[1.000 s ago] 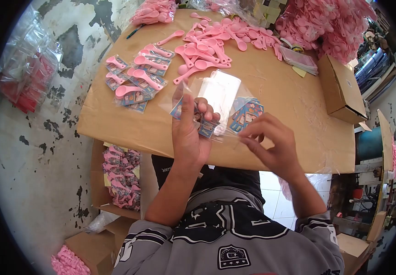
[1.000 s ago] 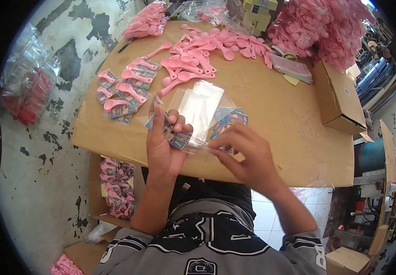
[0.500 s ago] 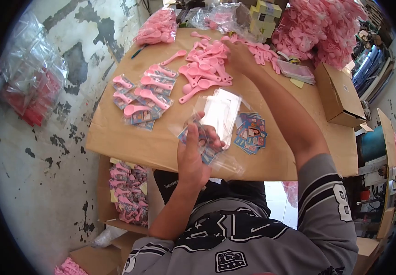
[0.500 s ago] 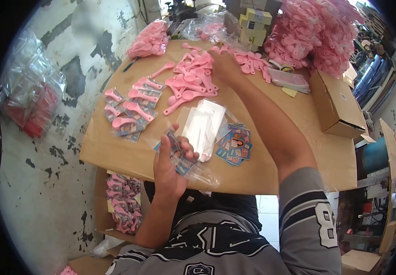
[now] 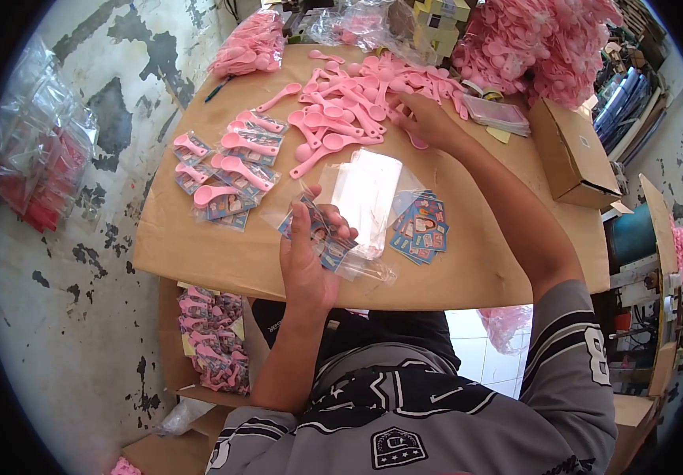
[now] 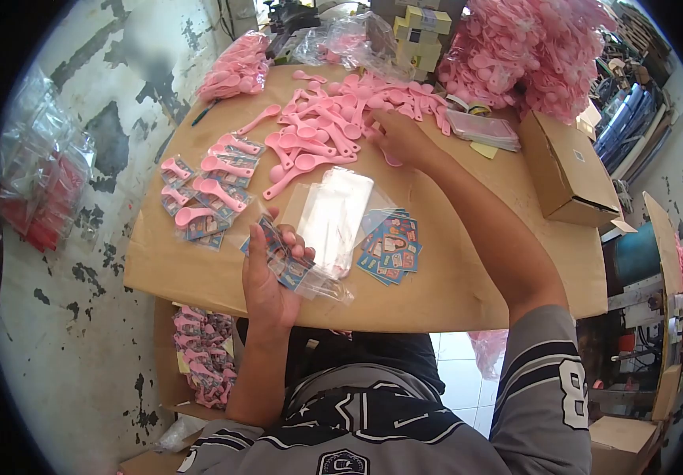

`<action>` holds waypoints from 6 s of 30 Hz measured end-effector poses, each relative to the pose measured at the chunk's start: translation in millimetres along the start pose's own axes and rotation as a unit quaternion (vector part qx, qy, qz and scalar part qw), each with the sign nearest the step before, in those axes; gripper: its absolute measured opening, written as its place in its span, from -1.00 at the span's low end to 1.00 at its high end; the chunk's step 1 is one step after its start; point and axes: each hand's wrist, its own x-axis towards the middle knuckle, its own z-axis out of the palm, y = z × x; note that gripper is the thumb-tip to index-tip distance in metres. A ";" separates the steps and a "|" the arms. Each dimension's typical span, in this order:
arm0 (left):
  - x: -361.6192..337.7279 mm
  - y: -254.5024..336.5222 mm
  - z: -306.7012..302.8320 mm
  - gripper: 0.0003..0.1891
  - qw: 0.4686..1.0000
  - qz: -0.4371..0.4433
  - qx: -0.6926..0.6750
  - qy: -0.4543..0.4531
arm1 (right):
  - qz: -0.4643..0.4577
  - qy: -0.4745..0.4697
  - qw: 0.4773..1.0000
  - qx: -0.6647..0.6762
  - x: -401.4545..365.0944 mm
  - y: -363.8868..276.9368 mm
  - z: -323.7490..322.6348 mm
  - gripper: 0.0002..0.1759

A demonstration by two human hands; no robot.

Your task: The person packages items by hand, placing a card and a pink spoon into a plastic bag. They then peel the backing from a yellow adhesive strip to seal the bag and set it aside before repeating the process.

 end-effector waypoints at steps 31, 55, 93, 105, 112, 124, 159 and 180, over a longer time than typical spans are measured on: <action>42.9 22.4 -2.9 -0.50 0.972 0.205 -0.070 0.089 | 0.248 0.208 0.893 0.314 -207.3 -171.1 -81.4 -0.82; 23.2 -30.8 24.7 -0.55 0.983 -0.113 -0.118 -0.079 | 0.087 0.224 0.923 0.300 -187.3 -210.0 15.0 -0.35; -9.8 -11.0 52.9 -0.32 0.876 -0.005 0.460 -0.144 | -0.033 0.330 0.943 -0.028 -156.2 -212.6 -21.2 -0.66; -10.6 -21.7 55.9 -0.28 0.801 0.064 0.564 -0.189 | -0.015 0.339 0.941 0.005 -160.6 -198.1 -14.3 -0.72; -12.3 -28.6 53.9 -0.40 0.875 0.007 0.454 -0.166 | -0.006 0.323 0.946 0.014 -171.6 -198.1 -23.8 -0.72; -15.1 -33.7 58.6 -0.40 0.841 0.052 0.489 -0.228 | -0.001 0.354 0.935 0.013 -177.9 -199.0 -31.1 -0.76; 0.4 -7.4 30.3 -0.74 0.940 -0.004 0.313 -0.135 | 0.118 0.146 0.833 0.521 -188.1 -191.9 -27.2 -0.86; 33.1 63.7 29.9 -0.61 0.684 0.414 0.538 -0.266 | 0.134 0.274 0.873 0.381 -204.2 -204.1 -49.3 -0.70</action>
